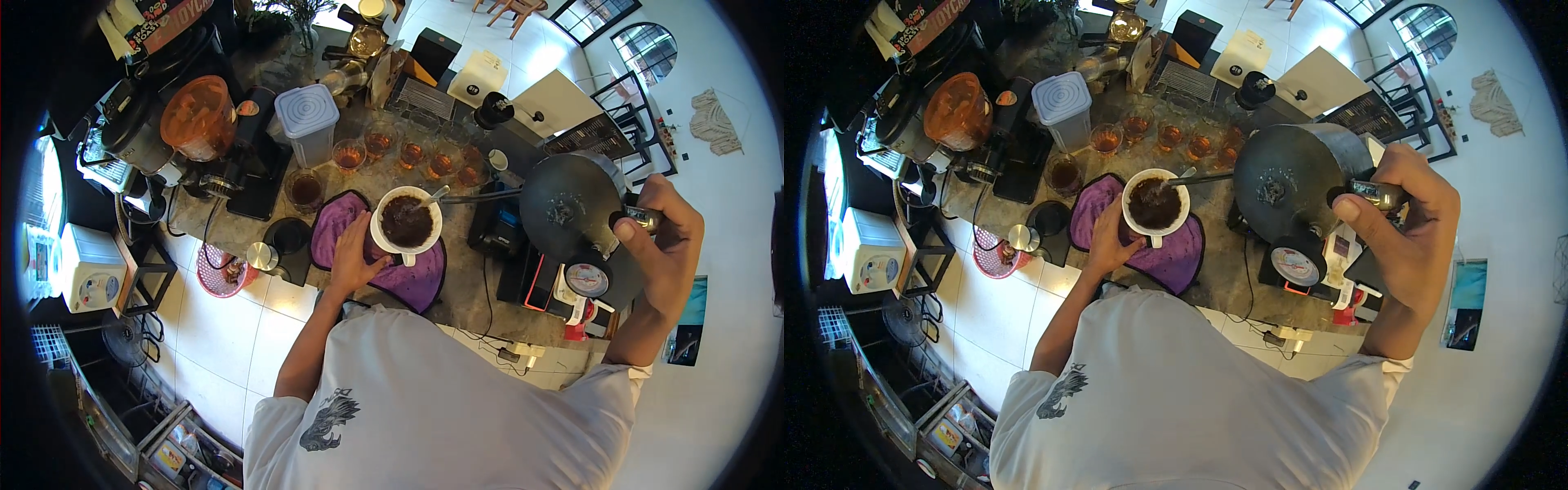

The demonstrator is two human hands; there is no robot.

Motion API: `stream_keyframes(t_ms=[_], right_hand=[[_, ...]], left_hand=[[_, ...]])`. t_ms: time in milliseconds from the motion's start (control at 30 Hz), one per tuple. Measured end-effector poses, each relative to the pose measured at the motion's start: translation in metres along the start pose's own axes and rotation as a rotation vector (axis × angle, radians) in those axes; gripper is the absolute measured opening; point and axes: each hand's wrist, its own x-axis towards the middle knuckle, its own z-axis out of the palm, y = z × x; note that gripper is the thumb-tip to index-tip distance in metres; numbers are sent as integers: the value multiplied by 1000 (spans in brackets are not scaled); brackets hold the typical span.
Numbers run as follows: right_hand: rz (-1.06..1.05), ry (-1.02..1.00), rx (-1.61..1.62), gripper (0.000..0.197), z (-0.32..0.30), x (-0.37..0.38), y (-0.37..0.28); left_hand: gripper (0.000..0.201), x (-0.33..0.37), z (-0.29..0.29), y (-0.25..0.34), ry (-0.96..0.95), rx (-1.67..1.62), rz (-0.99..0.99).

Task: Preparing multiple glasses of coffee at a bar and carrying them on a tray to a table.

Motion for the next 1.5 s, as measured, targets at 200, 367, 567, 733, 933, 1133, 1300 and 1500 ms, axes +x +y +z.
stream_keyframes(t_ms=[200,367,567,733,933,1133,1300,1500], right_hand=[[-87,-51,-22,34,-4,1,1],[115,-1,132,34,13,-7,7],[89,-27,19,37,61,-30,62],[278,64,127,36,95,-78,103],[572,287,480,35,129,-132,111],[678,615,828,23,182,-208,123],[749,878,998,15,220,-250,123],[833,1203,863,30,252,-271,133]], left_hand=[[105,1,-2,0,-7,21,-10],[106,2,-2,0,-12,47,-10],[108,4,-2,-2,-25,22,11],[107,4,3,-10,-37,-21,63],[103,1,0,-16,-92,3,70],[101,1,0,-19,-120,53,89],[99,4,-1,-21,-192,-15,98],[97,4,1,-21,-107,46,106]])
